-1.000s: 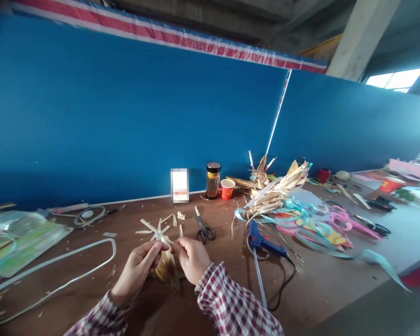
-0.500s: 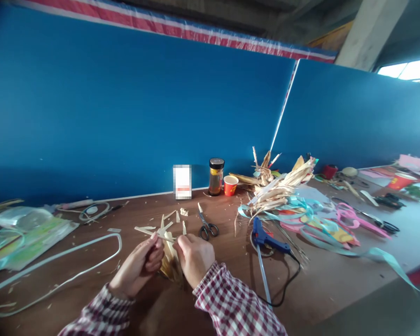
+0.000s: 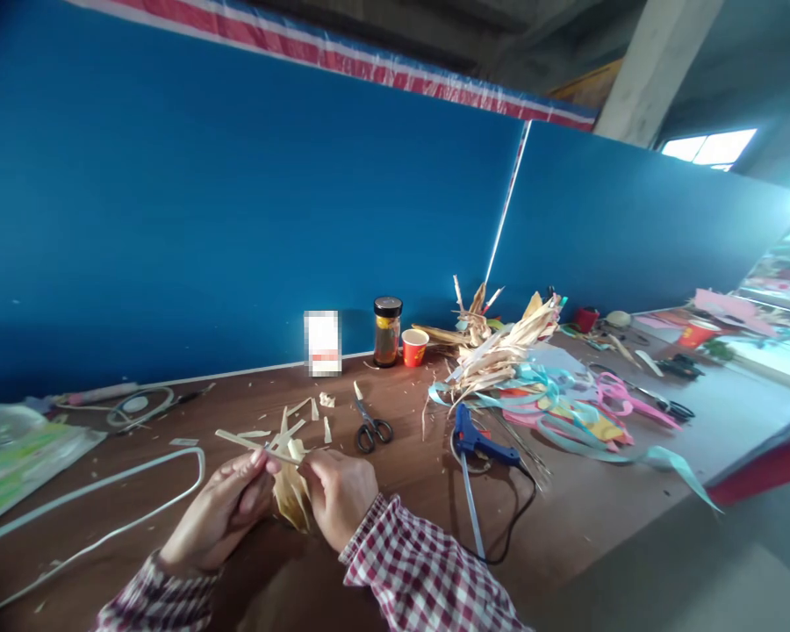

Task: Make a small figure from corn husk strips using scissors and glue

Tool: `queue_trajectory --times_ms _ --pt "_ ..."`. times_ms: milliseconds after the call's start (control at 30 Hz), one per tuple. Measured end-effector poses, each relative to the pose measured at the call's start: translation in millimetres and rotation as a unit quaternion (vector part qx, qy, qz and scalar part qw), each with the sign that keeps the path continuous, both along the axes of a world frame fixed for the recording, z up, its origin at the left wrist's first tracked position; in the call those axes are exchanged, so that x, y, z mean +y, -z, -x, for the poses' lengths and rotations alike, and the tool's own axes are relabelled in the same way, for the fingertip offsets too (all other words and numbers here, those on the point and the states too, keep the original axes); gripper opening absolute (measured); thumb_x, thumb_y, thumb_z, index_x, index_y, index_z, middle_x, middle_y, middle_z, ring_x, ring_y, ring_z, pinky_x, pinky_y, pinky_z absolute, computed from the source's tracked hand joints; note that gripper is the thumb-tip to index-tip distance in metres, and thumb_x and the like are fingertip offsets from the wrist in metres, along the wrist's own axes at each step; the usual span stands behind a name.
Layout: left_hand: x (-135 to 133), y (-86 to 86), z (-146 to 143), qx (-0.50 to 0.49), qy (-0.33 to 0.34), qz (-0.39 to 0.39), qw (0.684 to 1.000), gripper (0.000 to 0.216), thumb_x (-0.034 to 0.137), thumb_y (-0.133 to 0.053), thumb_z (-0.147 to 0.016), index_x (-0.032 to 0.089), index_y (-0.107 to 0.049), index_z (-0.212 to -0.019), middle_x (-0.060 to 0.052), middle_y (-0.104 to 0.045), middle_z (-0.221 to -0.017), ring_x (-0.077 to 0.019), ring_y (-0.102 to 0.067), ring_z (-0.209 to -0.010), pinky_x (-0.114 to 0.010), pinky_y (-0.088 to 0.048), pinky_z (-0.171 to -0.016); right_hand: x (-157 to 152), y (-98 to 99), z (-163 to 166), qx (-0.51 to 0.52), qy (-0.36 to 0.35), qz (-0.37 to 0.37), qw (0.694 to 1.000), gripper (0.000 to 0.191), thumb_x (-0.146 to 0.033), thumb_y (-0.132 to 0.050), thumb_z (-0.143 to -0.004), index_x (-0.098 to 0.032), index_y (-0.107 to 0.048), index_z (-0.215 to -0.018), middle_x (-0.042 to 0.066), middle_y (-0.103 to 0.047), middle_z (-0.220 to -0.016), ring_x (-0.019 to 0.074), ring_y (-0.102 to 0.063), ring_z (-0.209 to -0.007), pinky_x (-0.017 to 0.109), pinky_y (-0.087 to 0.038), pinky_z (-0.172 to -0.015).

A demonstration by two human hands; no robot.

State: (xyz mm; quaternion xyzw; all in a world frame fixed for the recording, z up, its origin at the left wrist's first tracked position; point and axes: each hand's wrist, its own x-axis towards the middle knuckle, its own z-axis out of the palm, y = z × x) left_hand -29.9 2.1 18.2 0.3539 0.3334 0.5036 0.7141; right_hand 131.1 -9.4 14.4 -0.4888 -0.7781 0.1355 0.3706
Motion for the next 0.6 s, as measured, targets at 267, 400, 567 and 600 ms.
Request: queue_trajectory --times_ms 267,400,567,600 --pt "-4.6 3.4 -1.5 0.14 -0.113 -0.128 0.975 0.031 0.036 -0.057 -0.08 0.012 -0.065 -0.063 0.006 -0.035 -0.035 -0.0036 -0.027 -0.038 -0.018 -0.022 -0.04 3.3 -0.1 -3.2 0.219 -0.146 0.202 0.943 0.036 -0.041 -0.04 -0.091 -0.015 -0.056 -0.072 -0.004 -0.041 -0.054 0.0074 -0.036 -0.049 0.02 -0.026 -0.047" --pt "-10.9 -1.4 -0.1 0.212 -0.124 -0.174 0.954 0.031 0.037 -0.056 -0.08 0.013 -0.067 -0.063 0.005 -0.037 -0.036 -0.0045 -0.029 -0.037 -0.019 -0.022 -0.039 5.7 5.0 -5.3 0.327 -0.231 0.322 0.858 0.041 -0.051 -0.044 -0.086 -0.014 -0.054 -0.07 -0.007 -0.033 -0.048 0.0051 -0.025 -0.042 0.02 -0.017 -0.041" --pt "-25.6 -26.9 0.8 0.278 -0.104 -0.274 0.915 0.03 0.032 -0.053 -0.082 0.015 -0.068 -0.062 0.002 -0.043 -0.039 -0.0071 -0.035 -0.038 -0.02 -0.027 -0.039 1.2 0.2 -8.2 0.379 -0.294 0.394 0.784 0.043 -0.055 -0.051 -0.081 -0.014 -0.053 -0.068 -0.008 -0.035 -0.047 0.0037 -0.024 -0.039 0.019 -0.015 -0.038" --pt "-28.9 -33.2 1.1 0.293 -0.093 -0.309 0.9 0.029 0.029 -0.052 -0.083 0.016 -0.067 -0.061 0.002 -0.045 -0.04 -0.0074 -0.036 -0.038 -0.02 -0.028 -0.04 -0.7 -1.0 -8.6 0.381 -0.303 0.405 0.774 0.043 -0.055 -0.052 -0.081 -0.014 -0.053 -0.068 -0.008 -0.035 -0.047 0.0033 -0.024 -0.039 0.019 -0.014 -0.038"
